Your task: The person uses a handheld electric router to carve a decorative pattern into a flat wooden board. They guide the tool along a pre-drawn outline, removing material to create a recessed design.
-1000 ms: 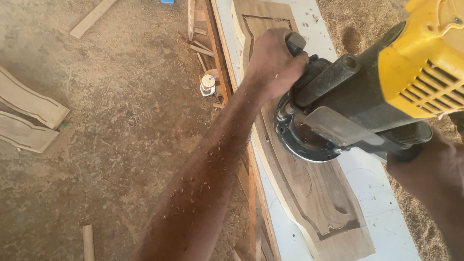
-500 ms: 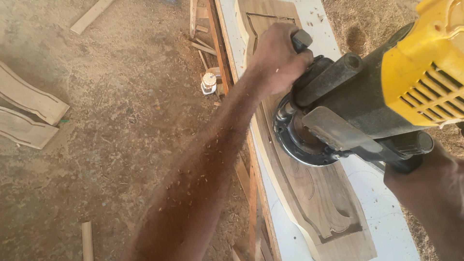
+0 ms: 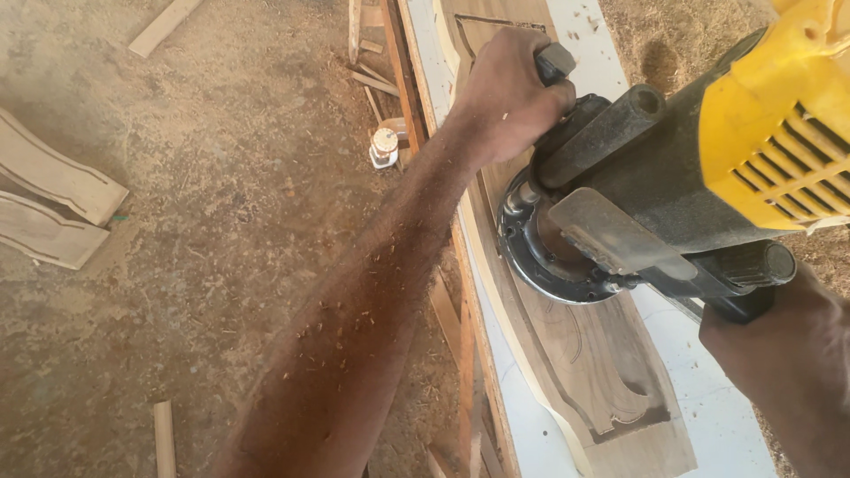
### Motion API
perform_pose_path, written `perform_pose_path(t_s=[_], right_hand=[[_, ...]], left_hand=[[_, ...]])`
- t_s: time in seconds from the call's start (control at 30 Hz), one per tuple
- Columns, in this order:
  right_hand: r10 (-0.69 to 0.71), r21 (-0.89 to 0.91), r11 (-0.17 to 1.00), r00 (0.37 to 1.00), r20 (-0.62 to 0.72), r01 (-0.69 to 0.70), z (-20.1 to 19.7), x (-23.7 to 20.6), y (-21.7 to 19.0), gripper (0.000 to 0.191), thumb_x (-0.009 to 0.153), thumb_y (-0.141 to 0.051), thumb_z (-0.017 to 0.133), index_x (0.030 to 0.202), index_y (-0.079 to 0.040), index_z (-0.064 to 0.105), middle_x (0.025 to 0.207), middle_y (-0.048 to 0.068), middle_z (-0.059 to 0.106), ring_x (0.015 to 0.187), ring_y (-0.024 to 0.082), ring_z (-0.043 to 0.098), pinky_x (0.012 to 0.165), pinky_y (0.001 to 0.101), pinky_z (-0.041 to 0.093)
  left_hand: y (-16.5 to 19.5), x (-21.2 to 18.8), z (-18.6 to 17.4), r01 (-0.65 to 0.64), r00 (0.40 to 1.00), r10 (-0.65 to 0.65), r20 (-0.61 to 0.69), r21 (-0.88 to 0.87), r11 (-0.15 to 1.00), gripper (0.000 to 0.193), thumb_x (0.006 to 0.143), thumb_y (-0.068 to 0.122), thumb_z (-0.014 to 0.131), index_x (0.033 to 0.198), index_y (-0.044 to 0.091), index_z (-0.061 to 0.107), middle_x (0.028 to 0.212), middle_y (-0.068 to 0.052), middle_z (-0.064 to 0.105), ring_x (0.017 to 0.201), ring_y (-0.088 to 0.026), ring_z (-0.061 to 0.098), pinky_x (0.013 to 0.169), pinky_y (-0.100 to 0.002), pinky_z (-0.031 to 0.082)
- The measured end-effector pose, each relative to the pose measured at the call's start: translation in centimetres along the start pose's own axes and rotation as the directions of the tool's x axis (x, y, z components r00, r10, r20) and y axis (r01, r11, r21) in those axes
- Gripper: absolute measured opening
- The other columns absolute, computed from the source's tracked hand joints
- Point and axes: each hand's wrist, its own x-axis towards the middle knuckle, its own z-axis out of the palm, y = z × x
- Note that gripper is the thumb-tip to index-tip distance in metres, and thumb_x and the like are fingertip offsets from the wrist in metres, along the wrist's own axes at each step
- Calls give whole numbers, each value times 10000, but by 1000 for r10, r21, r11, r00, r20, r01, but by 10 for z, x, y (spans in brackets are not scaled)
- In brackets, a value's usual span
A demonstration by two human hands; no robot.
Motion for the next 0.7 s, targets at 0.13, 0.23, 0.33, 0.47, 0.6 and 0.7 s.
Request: perform_pose_path(t_s=[0.13, 0.23, 0.33, 0.47, 0.6, 0.7], right_hand=[[-58, -13, 998, 998, -23, 58, -1, 0, -4, 334, 793, -68, 796, 1093, 36, 692, 922, 171, 752, 853, 289, 757, 789, 386, 616], [-58, -40, 998, 998, -20, 58, -3, 0, -9, 296, 830, -114, 798, 1079, 17, 703, 907, 150, 749, 793, 261, 756, 783, 375, 622], [-29, -104, 994, 999, -18, 27, -5, 0, -17, 305, 831, -152, 813, 1071, 6, 711, 840, 149, 741, 755, 269, 747, 721, 378, 622], [-58, -110, 992, 998, -2, 58, -9, 2, -23, 243, 833, -183, 806, 974, -7, 714, 766, 123, 730, 628, 237, 722, 623, 357, 606], [-177, -211, 961, 984, 29, 179, -8, 16, -15, 216, 824, -191, 801, 872, -12, 690, 704, 112, 706, 538, 212, 690, 516, 335, 581], [-208, -228, 952, 978, 13, 205, -1, 19, -2, 212, 879, -208, 781, 870, -37, 656, 671, 93, 692, 547, 189, 688, 540, 310, 584]], left_hand=[[1, 0, 0, 13, 999, -13, -34, 15, 1000, 152, 744, 141, 729, 847, 30, 714, 733, -76, 738, 698, -178, 748, 700, -356, 573], [-2, -2, -2, 16, 998, -14, -63, 25, 1000, 125, 739, 140, 740, 784, 34, 692, 684, -69, 723, 660, -172, 725, 637, -361, 584], [-5, -3, -3, 44, 999, -43, -19, 14, 999, 104, 752, 125, 715, 716, 51, 652, 631, -48, 677, 597, -169, 678, 567, -366, 541], [-5, -8, -5, 30, 998, -30, -47, 16, 999, 122, 731, 114, 717, 681, 60, 620, 596, -36, 614, 554, -167, 615, 521, -358, 483], [-5, -20, -9, 60, 996, -61, -65, -5, 998, 158, 748, 121, 707, 672, 55, 584, 588, -28, 592, 538, -177, 582, 497, -369, 440], [-4, -29, -9, 26, 993, -29, -117, -34, 999, 142, 756, 116, 679, 685, 64, 567, 588, -23, 596, 543, -171, 593, 512, -355, 462]])
